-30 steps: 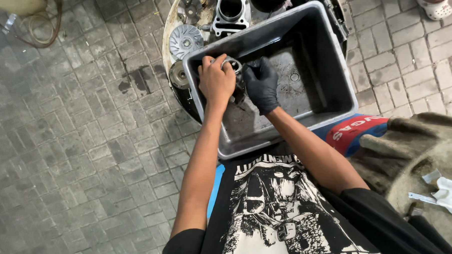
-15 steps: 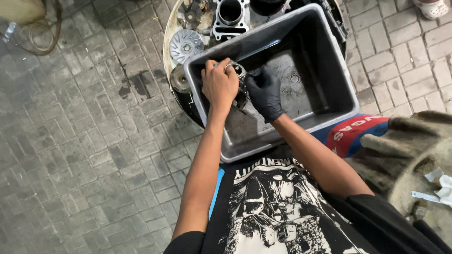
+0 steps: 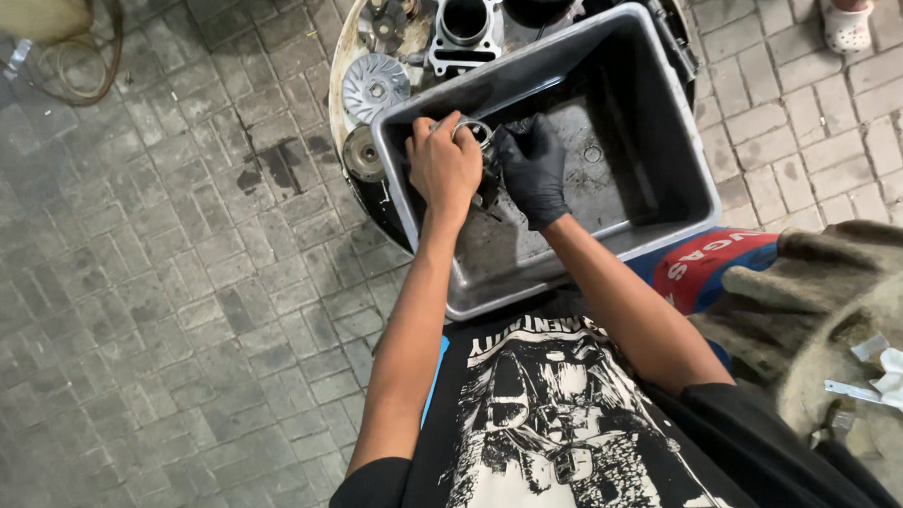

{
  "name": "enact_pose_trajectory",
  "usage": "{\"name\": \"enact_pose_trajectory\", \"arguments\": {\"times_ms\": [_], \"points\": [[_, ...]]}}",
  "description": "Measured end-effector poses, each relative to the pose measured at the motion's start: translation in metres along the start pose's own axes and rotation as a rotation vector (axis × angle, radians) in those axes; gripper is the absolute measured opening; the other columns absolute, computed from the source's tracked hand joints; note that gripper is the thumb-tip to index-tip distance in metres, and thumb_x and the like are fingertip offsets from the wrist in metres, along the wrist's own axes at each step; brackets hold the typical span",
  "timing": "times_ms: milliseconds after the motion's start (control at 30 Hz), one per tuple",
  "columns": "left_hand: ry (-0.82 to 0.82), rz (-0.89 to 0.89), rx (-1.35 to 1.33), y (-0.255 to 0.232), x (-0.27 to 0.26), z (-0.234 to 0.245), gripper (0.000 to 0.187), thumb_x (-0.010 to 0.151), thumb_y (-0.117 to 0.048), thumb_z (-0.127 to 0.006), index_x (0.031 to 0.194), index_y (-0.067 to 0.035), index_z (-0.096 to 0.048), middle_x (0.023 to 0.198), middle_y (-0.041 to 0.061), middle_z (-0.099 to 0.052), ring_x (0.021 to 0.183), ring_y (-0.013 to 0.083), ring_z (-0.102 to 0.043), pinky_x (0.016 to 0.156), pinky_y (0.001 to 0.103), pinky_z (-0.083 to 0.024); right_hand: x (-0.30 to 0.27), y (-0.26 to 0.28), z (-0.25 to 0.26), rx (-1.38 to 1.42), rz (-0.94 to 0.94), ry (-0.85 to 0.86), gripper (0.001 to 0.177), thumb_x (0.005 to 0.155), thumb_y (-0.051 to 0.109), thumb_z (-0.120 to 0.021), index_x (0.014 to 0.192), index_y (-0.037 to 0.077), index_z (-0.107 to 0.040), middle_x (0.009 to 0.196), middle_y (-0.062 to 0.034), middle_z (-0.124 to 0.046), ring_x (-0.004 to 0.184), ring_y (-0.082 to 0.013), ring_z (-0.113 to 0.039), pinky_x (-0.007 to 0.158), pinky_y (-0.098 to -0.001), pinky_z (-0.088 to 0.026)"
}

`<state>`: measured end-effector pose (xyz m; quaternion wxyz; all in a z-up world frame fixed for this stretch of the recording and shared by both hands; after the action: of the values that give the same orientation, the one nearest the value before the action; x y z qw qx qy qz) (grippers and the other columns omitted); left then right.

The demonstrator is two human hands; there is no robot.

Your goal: The person scrubs a metallic engine component with a brush inside a rectangular metal tray filled with liquid. They rotate the part to clean different sides and crevices, then rinse it in the tray. Other engine parts are visible on a nearby surface.

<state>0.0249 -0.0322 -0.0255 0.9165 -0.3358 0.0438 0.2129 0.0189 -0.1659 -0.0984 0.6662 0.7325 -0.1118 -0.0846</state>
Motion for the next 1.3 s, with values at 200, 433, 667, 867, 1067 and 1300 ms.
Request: {"name": "enact_pose_trajectory", "arguments": {"times_ms": [200,433,667,867,1067,1300], "points": [[-0.016,-0.004,0.014,-0.001,-0.001,0.006,0.044,0.091,-0.034,-0.045,0.122,-0.025,-0.074,0.123,0.004,-0.059,0.113,0.0329,-0.057,0.093,0.058,-0.057,-0.033,-0.010,0.022,-0.143,-0.087,0.033,0.014,0.087,-0.005,-0.074,0.090,0.004,-0.064,0.077,-0.0104,-0.065,0.080,-0.0183,-0.069,0.076,-0.0345,-0.059],[-0.043,-0.048,0.003,0.002,-0.006,0.003,0.043,0.090,-0.033,-0.046,0.120,-0.023,-0.075,0.120,0.006,-0.061,0.110,0.0364,-0.058,0.090,0.059,-0.058,-0.025,0.022,0.013,-0.037,-0.083,0.041,0.017,0.092,0.005,-0.082,0.094,0.000,-0.066,0.070,-0.0128,-0.068,0.056,-0.0191,-0.069,0.050,-0.0321,-0.057],[-0.032,-0.032,0.009,-0.002,-0.003,0.003,0.044,0.090,-0.034,-0.046,0.122,-0.024,-0.074,0.121,0.007,-0.060,0.112,0.0361,-0.057,0.094,0.060,-0.057,-0.010,-0.010,0.000,-0.019,-0.074,-0.070,0.015,0.098,0.009,-0.073,0.091,0.003,-0.062,0.069,-0.0107,-0.067,0.057,-0.0160,-0.067,0.048,-0.0293,-0.053],[-0.026,-0.027,0.004,-0.003,-0.002,0.002,0.044,0.090,-0.034,-0.046,0.123,-0.024,-0.074,0.121,0.007,-0.059,0.113,0.0361,-0.057,0.093,0.059,-0.057,-0.017,0.012,-0.005,-0.054,-0.100,-0.116,0.018,0.097,0.007,-0.075,0.085,0.005,-0.061,0.070,-0.0083,-0.067,0.065,-0.0137,-0.066,0.058,-0.0295,-0.055],[-0.033,-0.035,0.005,0.001,-0.003,0.003,0.043,0.091,-0.033,-0.046,0.123,-0.023,-0.074,0.121,0.007,-0.060,0.112,0.0367,-0.058,0.091,0.061,-0.058,-0.010,0.018,-0.007,-0.093,-0.018,-0.102,0.014,0.091,0.000,-0.075,0.087,0.004,-0.062,0.072,-0.0110,-0.066,0.071,-0.0178,-0.068,0.065,-0.0312,-0.056],[-0.087,-0.035,0.022,-0.002,-0.005,0.001,0.041,0.089,-0.032,-0.049,0.119,-0.023,-0.076,0.116,0.008,-0.061,0.109,0.0363,-0.058,0.084,0.061,-0.060,0.003,0.031,-0.002,-0.507,0.085,-0.054,0.010,0.086,0.006,-0.075,0.091,0.011,-0.069,0.075,-0.0125,-0.073,0.074,-0.0313,-0.075,0.060,-0.0381,-0.056]]}}
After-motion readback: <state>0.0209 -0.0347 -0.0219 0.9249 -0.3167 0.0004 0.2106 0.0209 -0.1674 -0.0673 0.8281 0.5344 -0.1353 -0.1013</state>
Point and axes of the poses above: each hand's wrist, its own x-axis towards the middle knuckle, its own z-axis out of the back of the hand, y = z × x, the point moved 1 cm from there along x, towards the middle knuckle
